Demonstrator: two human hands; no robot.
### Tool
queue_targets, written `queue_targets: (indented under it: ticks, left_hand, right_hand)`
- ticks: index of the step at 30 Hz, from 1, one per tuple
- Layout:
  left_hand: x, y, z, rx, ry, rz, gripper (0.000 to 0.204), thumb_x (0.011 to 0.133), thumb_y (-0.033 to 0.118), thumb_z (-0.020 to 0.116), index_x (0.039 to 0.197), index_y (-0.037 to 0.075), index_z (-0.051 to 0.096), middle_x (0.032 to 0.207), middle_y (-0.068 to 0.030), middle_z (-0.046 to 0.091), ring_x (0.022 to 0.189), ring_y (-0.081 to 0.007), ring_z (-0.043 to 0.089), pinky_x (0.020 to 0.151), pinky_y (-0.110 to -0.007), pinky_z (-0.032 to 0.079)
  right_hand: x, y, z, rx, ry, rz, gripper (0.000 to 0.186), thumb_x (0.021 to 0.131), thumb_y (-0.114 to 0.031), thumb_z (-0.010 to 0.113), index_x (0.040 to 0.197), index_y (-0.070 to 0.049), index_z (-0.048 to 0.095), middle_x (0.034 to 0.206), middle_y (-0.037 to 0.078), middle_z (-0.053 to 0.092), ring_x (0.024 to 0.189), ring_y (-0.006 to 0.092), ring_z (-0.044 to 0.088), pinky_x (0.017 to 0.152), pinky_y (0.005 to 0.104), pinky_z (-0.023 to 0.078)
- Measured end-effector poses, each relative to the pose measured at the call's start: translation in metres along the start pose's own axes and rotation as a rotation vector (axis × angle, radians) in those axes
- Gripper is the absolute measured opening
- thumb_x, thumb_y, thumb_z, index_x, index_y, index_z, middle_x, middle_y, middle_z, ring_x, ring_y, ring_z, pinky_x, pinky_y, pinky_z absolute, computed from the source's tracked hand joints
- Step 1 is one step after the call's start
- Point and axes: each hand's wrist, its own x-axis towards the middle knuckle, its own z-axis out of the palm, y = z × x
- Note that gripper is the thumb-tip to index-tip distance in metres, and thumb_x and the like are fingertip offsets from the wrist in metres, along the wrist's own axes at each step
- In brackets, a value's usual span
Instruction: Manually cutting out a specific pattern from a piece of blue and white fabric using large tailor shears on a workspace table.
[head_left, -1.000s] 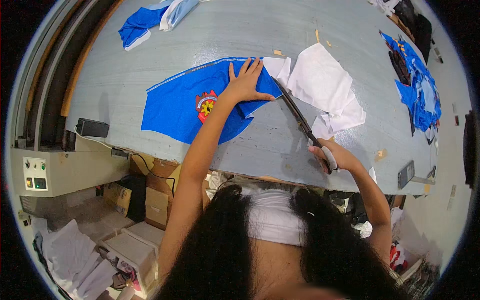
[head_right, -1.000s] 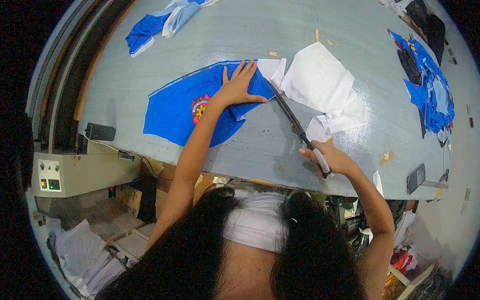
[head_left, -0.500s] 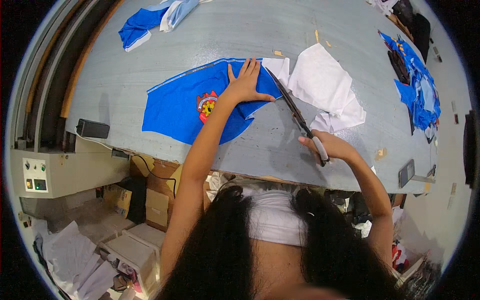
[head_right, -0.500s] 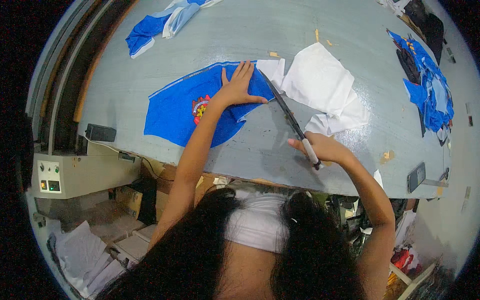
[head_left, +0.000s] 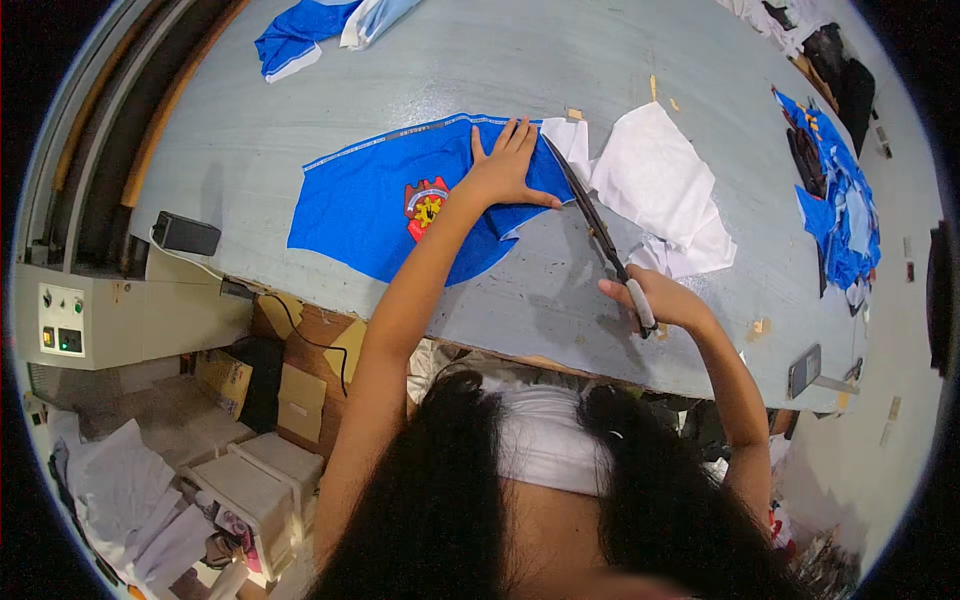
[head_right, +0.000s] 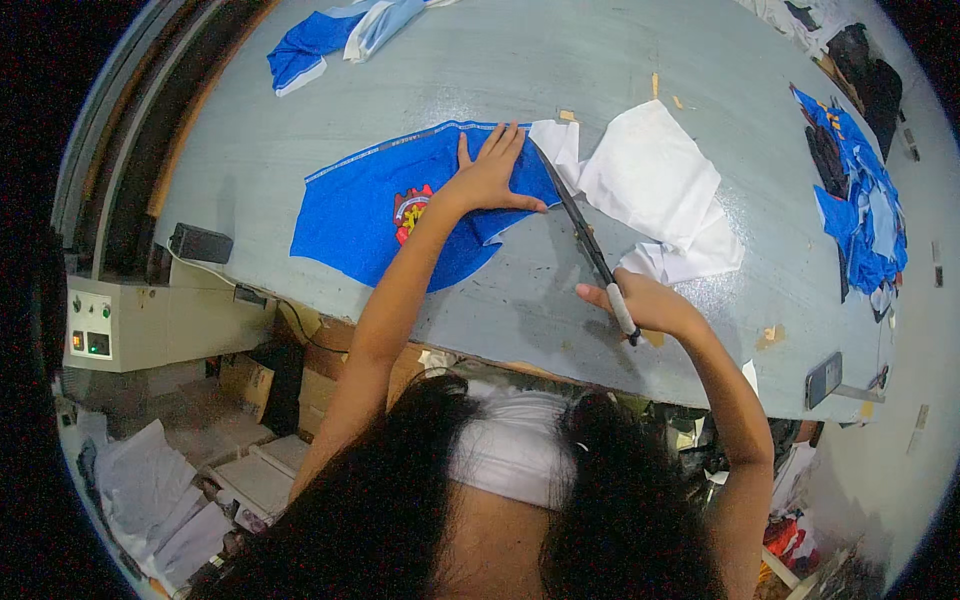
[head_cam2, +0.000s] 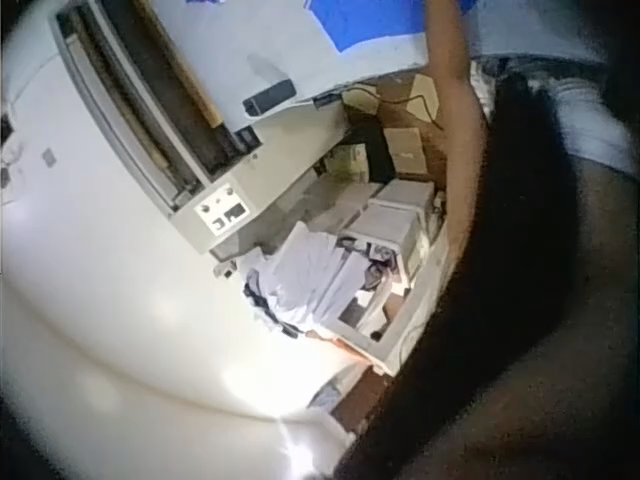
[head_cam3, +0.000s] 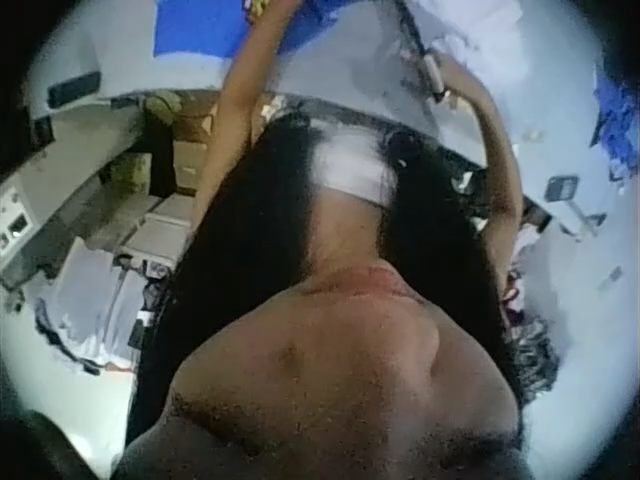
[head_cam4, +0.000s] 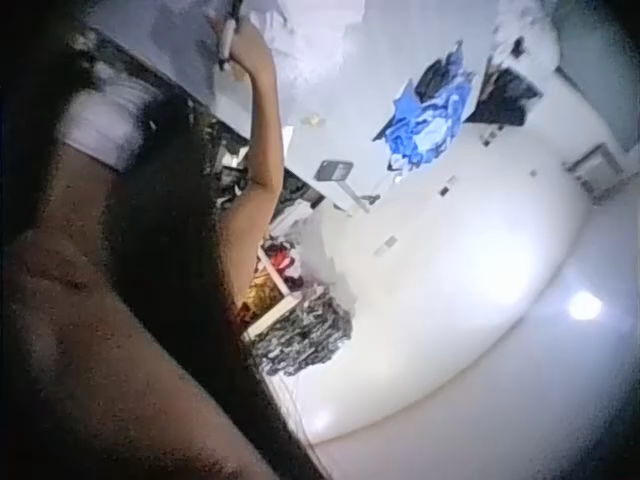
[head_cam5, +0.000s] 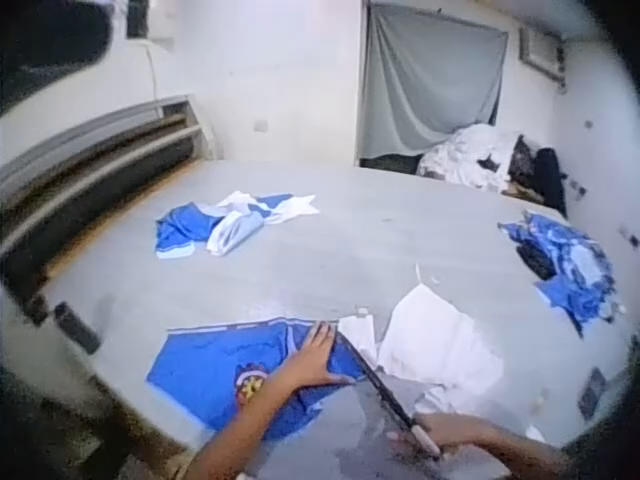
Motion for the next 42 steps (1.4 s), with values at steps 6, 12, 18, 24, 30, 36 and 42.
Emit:
queue_targets:
  ticks: [6, 12, 18, 24, 30, 36, 42]
  left_hand:
    - [0.001, -0.001, 0.0, 0.022, -0.005, -0.015, 0.129, 0.046, 0.078, 0.06, 0.136, -0.005, 0.017, 0.144, -0.0185, 0.013, 0.135, -0.027, 0.006, 0.097, -0.066, -0.003]
    - [0.001, -0.002, 0.002, 0.021, 0.007, -0.009, 0.13, 0.046, 0.079, 0.058, 0.135, -0.006, 0.017, 0.144, -0.0191, 0.012, 0.136, -0.0267, 0.006, 0.097, -0.066, -0.004]
    - [0.001, -0.001, 0.001, 0.019, -0.009, -0.009, 0.13, 0.047, 0.079, 0.058, 0.136, -0.006, 0.016, 0.144, -0.019, 0.012, 0.136, -0.0269, 0.004, 0.097, -0.066, -0.003]
    - [0.001, -0.003, 0.0, 0.021, -0.018, -0.022, 0.131, 0.047, 0.08, 0.058, 0.136, -0.006, 0.014, 0.145, -0.0189, 0.011, 0.136, -0.0273, 0.005, 0.097, -0.067, -0.002]
    - [0.002, -0.004, 0.0, 0.012, -0.015, -0.017, 0.131, 0.047, 0.08, 0.058, 0.136, -0.005, 0.014, 0.145, -0.0189, 0.01, 0.135, -0.0276, 0.005, 0.097, -0.067, -0.002]
    - [0.001, -0.003, -0.002, 0.018, -0.026, -0.018, 0.131, 0.046, 0.079, 0.058, 0.136, -0.005, 0.014, 0.144, -0.0194, 0.01, 0.135, -0.0278, 0.005, 0.097, -0.067, -0.003]
    - [0.0, -0.001, -0.002, 0.024, -0.034, -0.02, 0.134, 0.044, 0.08, 0.059, 0.136, -0.007, 0.014, 0.145, -0.0193, 0.009, 0.136, -0.0275, 0.004, 0.097, -0.066, -0.003]
  right_hand:
    - [0.008, -0.004, 0.004, -0.122, 0.1, -0.051, 0.07, 0.08, -0.063, 0.044, 0.079, 0.007, 0.049, 0.059, 0.017, 0.054, 0.058, 0.0264, 0.058, 0.056, 0.0358, 0.044]
    - [0.01, -0.009, 0.004, -0.168, 0.149, -0.039, 0.073, 0.08, -0.064, 0.044, 0.076, 0.008, 0.051, 0.062, 0.021, 0.054, 0.061, 0.0309, 0.057, 0.059, 0.0379, 0.043]
    - [0.01, -0.007, 0.007, -0.151, 0.166, -0.012, 0.076, 0.08, -0.065, 0.042, 0.082, 0.01, 0.054, 0.075, 0.029, 0.057, 0.075, 0.0392, 0.059, 0.07, 0.0418, 0.044]
    - [0.011, -0.006, 0.008, -0.2, 0.17, -0.026, 0.071, 0.083, -0.06, 0.04, 0.085, 0.01, 0.054, 0.079, 0.03, 0.057, 0.077, 0.0403, 0.058, 0.071, 0.0425, 0.044]
    - [0.015, 0.001, 0.011, -0.241, 0.237, -0.089, 0.061, 0.086, -0.053, 0.044, 0.078, 0.007, 0.051, 0.069, 0.026, 0.055, 0.067, 0.0376, 0.057, 0.062, 0.0417, 0.042]
    - [0.013, -0.003, 0.002, -0.194, 0.184, -0.076, 0.067, 0.085, -0.056, 0.042, 0.074, 0.008, 0.055, 0.066, 0.025, 0.057, 0.065, 0.0368, 0.06, 0.062, 0.0421, 0.045]
    - [0.025, -0.015, -0.008, -0.037, -0.017, 0.024, 0.066, 0.082, -0.062, 0.042, 0.08, 0.003, 0.049, 0.055, 0.009, 0.055, 0.045, 0.018, 0.057, 0.044, 0.0283, 0.044]
